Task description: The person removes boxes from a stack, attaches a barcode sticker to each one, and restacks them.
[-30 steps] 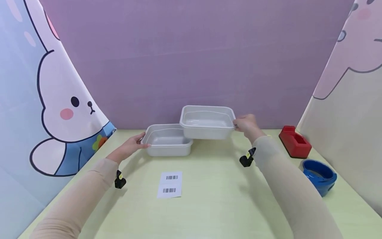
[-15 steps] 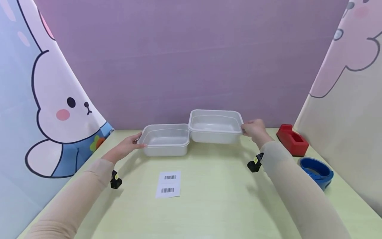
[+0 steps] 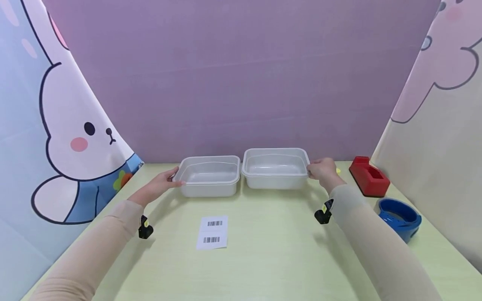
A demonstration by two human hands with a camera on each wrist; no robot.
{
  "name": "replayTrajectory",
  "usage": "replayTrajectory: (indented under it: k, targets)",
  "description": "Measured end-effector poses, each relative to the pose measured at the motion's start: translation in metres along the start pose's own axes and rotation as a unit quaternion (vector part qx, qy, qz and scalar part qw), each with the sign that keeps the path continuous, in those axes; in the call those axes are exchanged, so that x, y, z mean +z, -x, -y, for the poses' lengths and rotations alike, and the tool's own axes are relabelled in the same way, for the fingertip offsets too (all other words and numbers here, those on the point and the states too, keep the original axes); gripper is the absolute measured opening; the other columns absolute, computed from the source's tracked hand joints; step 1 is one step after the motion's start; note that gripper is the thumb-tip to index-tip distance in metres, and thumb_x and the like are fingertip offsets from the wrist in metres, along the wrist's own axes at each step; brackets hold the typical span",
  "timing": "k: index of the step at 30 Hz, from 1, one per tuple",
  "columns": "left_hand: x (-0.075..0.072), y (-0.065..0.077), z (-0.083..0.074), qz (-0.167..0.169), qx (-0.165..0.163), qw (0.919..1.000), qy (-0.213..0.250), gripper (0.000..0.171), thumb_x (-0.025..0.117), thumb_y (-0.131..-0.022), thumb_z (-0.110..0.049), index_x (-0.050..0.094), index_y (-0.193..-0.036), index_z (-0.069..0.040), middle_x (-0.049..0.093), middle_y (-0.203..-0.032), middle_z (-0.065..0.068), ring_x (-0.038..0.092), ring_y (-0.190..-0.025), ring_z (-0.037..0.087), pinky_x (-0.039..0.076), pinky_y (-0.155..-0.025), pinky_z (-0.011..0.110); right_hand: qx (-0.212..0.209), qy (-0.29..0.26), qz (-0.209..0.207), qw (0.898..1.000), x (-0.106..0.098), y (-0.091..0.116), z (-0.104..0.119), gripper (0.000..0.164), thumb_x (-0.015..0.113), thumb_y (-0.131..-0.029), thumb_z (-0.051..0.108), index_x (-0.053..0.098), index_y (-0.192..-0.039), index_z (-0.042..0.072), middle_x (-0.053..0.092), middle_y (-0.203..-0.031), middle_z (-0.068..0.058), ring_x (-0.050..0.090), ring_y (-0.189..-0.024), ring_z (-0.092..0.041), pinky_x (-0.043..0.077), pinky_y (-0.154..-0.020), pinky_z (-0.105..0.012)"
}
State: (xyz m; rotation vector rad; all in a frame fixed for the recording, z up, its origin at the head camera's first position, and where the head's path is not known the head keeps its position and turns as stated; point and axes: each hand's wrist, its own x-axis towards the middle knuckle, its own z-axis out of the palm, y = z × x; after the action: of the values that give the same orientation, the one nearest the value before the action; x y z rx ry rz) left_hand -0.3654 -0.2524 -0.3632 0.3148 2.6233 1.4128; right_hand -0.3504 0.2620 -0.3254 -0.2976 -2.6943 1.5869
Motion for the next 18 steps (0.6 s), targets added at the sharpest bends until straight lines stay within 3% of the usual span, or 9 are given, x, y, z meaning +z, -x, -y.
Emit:
replayTrajectory:
  k: [5, 10, 13, 18]
  targets:
    - [-0.001, 0.002, -0.001, 0.006, 0.005, 1.0000, -0.005, 0.094, 0.068, -0.090, -0.037, 0.008, -0.154, -0.003, 0.014, -0.160, 0.022, 0.020, -0.145, 0.042, 0.021, -0.119, 0.055, -0.010, 0.010, 0.001, 1.000, 0.001, -0.005, -0.009, 0.049, 0.051, -0.091, 0.006, 0.046, -0.136, -0.013, 0.049, -0.136, -0.034, 0.066, -0.096, -0.023, 0.054, -0.095, -0.040]
    - [-0.002, 0.002, 0.002, 0.009, -0.001, 1.0000, -0.001, 0.091, 0.067, -0.091, -0.035, 0.008, -0.155, -0.007, 0.016, -0.161, 0.018, 0.020, -0.146, 0.038, 0.021, -0.119, 0.054, -0.007, -0.002, 0.000, 1.000, 0.002, -0.011, -0.018, 0.049, 0.051, -0.089, 0.002, 0.045, -0.133, -0.017, 0.049, -0.133, -0.037, 0.060, -0.075, -0.005, 0.059, -0.079, -0.025]
    - [-0.002, 0.003, 0.003, 0.009, -0.003, 0.9999, -0.008, 0.092, 0.066, -0.091, -0.037, 0.007, -0.156, -0.008, 0.015, -0.161, 0.017, 0.019, -0.147, 0.037, 0.021, -0.119, 0.054, -0.004, 0.000, 0.006, 1.000, 0.003, -0.012, -0.020, 0.049, 0.050, -0.090, 0.002, 0.044, -0.134, -0.017, 0.048, -0.134, -0.037, 0.061, -0.077, -0.006, 0.059, -0.078, -0.024]
    - [-0.002, 0.002, 0.005, 0.006, -0.005, 1.0000, 0.001, 0.092, 0.066, -0.091, -0.037, 0.007, -0.156, -0.011, 0.013, -0.162, 0.016, 0.017, -0.147, 0.038, 0.019, -0.120, 0.055, -0.014, 0.053, 0.009, 0.998, 0.004, -0.009, -0.019, 0.047, 0.049, -0.091, 0.003, 0.045, -0.133, -0.017, 0.049, -0.134, -0.036, 0.062, -0.106, -0.033, 0.055, -0.094, -0.039]
